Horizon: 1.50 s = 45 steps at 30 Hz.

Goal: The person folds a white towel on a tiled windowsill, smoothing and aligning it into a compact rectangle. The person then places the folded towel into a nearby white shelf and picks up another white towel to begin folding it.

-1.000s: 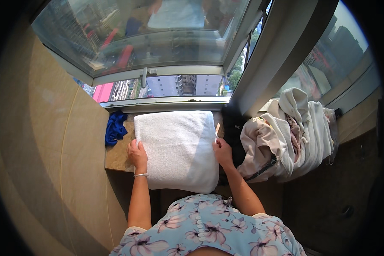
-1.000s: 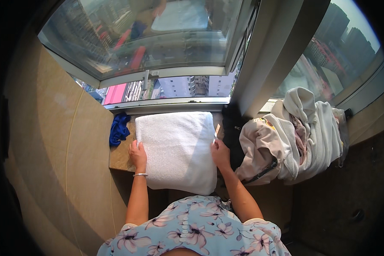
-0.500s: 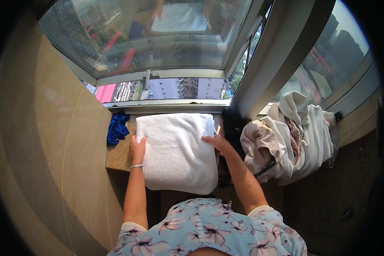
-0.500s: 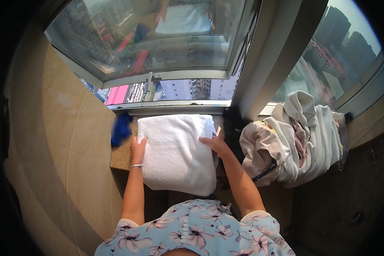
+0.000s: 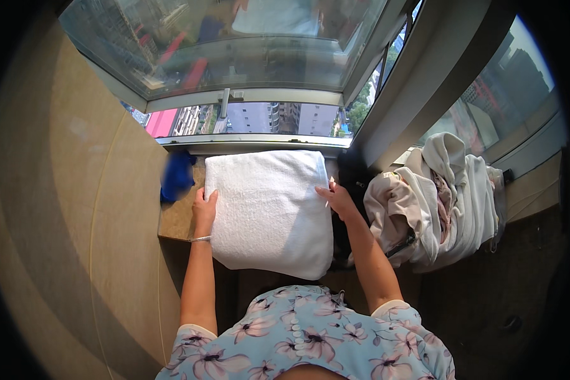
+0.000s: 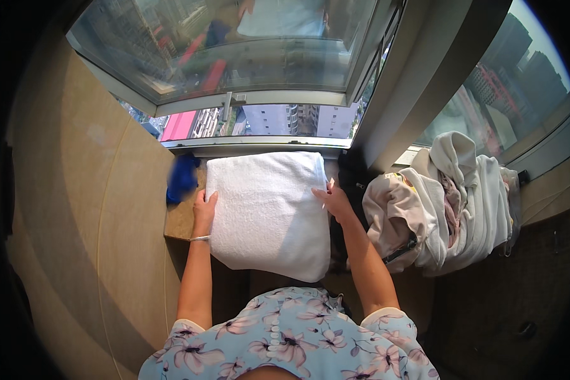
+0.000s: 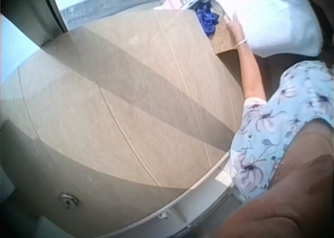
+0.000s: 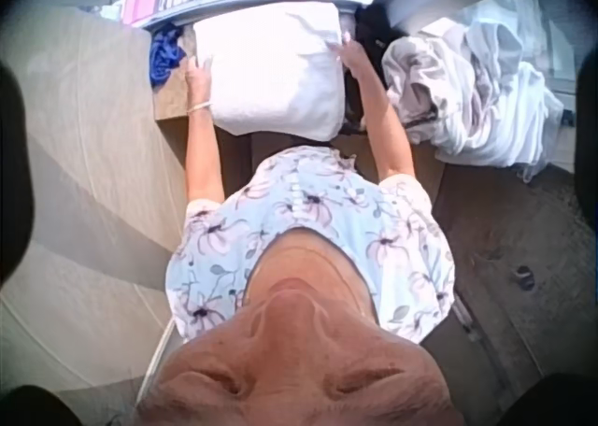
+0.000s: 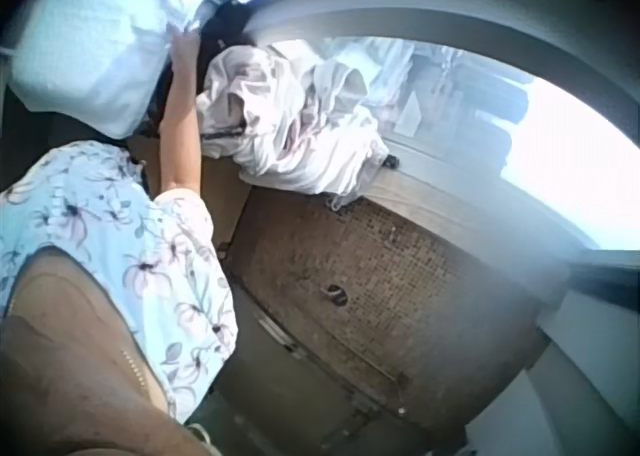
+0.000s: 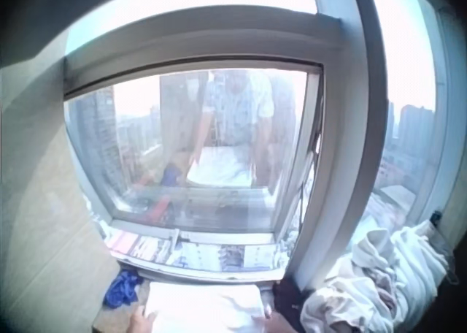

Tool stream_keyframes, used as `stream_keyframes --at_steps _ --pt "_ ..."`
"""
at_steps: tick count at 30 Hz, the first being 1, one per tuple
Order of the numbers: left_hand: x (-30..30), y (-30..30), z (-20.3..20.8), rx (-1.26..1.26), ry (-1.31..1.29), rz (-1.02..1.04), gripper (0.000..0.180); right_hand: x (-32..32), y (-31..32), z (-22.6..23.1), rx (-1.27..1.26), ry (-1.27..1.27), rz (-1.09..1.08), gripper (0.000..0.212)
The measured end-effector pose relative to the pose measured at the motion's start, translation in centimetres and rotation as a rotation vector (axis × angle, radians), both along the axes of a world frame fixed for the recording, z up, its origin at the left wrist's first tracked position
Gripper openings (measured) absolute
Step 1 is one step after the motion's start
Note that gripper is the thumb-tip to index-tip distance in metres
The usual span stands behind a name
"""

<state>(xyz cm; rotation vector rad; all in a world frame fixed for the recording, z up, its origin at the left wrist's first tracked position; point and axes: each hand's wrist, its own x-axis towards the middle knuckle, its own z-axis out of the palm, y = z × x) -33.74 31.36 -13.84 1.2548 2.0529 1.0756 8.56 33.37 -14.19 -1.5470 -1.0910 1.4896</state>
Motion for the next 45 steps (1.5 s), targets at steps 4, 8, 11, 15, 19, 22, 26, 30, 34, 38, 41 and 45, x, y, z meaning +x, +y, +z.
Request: stream_keyframes --at_steps 4,8,11,15,19,22,26,30,34,38,41,45 --pt "0.2 -2.8 0.2 -0.045 0.027 0.011 0.056 -0.3 -3.1 1.2 -0.07 0.016 0.048 0.048" --pt "0.4 -2.7 0.9 -0.086 -0.017 -0.007 0.061 -0.8 -1.9 1.8 0.076 -0.298 -0.016 0.06" --pt "0.3 -1.2 1.4 -0.094 -0.248 -0.027 0.055 -2.0 -0.5 3.2 0.199 -0.472 -0.091 0.067" --pt "-0.5 0.6 1.0 -0.136 -0.689 -0.053 0.053 -3.4 1.2 -1.7 0.542 -0.963 -0.277 0.063" --pt "0.2 0.5 3.6 -0.239 -0.884 -0.05 0.055 -4.6 1.6 -0.8 0.434 -0.877 -0.249 0.061" --pt "0.1 -0.1 3.6 -0.3 -0.964 -0.074 0.053 -4.3 2.7 3.8 -0.056 -0.181 -0.021 0.06" --pt "-0.9 -0.7 3.4 -0.134 -1.209 -0.137 0.045 -3.5 2.8 4.4 -0.271 0.508 0.041 0.05" --pt "-0.8 -1.1 6.1 -0.018 -1.212 -0.144 0.042 -1.2 3.1 2.7 -0.123 0.696 0.039 0.043" --pt "0.6 0.7 4.3 -0.027 -0.958 -0.129 0.044 -1.3 3.8 0.6 -0.041 0.298 -0.061 0.044" --pt "0.3 0.6 1.0 0.088 -0.297 -0.116 0.056 -2.0 2.3 0.4 -0.128 0.232 -0.039 0.047" --pt "5.2 -4.3 5.2 0.249 0.488 -0.148 0.077 -1.9 -0.7 2.3 -0.193 0.418 -0.016 0.044" --pt "12.7 -15.6 4.9 0.283 0.579 -0.692 0.084 -2.9 -0.9 1.1 -0.184 0.458 -0.043 0.044"
